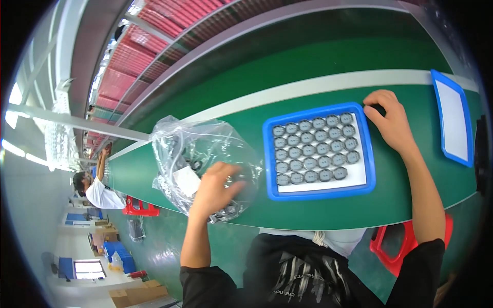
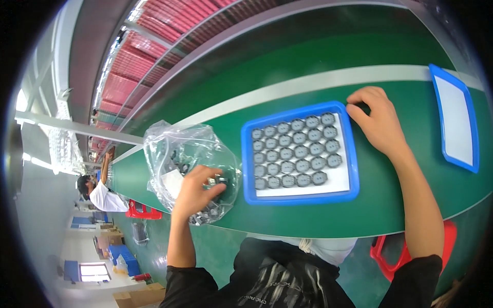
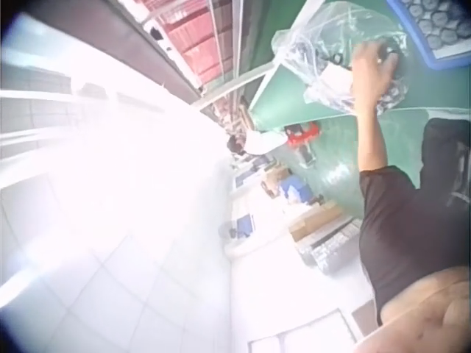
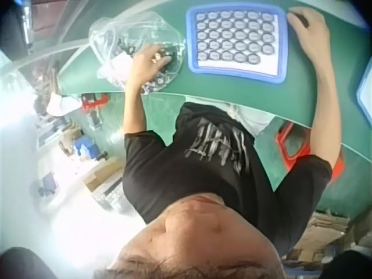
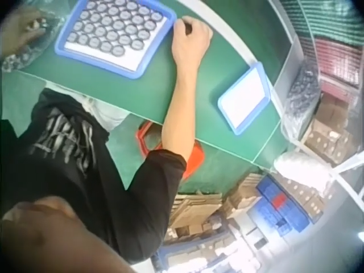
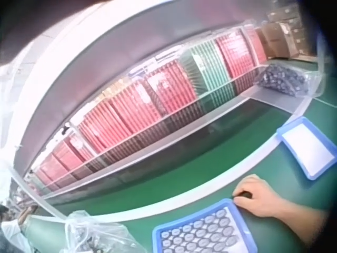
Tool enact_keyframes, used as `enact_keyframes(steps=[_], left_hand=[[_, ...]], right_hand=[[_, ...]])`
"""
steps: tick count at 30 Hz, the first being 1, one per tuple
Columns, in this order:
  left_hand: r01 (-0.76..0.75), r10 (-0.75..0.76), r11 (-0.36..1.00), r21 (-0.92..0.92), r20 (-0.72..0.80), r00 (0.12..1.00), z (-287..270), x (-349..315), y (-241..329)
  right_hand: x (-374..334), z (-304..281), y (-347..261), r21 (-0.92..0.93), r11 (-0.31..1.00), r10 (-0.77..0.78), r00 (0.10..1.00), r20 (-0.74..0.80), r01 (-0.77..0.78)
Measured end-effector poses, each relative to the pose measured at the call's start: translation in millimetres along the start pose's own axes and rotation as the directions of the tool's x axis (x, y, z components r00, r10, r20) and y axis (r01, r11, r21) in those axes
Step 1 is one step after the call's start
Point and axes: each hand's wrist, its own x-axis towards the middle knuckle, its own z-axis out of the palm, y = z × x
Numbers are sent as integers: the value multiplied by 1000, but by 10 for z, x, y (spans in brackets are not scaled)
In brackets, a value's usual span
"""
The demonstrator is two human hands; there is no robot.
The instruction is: The person places small grey electronic components by hand from a plastic bag into a blue tray grid.
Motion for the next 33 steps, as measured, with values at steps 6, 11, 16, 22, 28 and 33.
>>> enact_keyframes(steps=[6,11,16,22,28,33], left_hand=[[138,-154,980,-145,-104,983,143,93,-193],[177,-126,948,263,-199,972,124,64,-412],[-68,82,995,79,-185,979,-4,-34,-344],[22,-20,1000,19,-127,992,37,-14,-283],[-409,363,905,-114,-292,885,199,359,531],[-621,590,750,-230,-192,784,467,694,1128]], right_hand=[[2,11,10,5,999,-43,999,3,43],[1,10,16,11,1000,-13,1000,10,12],[28,8,-1,-4,1000,-27,1000,13,28],[2,25,9,-2,1000,-25,1000,13,25],[-37,17,56,-7,1000,-29,1000,1,29],[7,-16,74,-50,993,-109,994,4,109]])
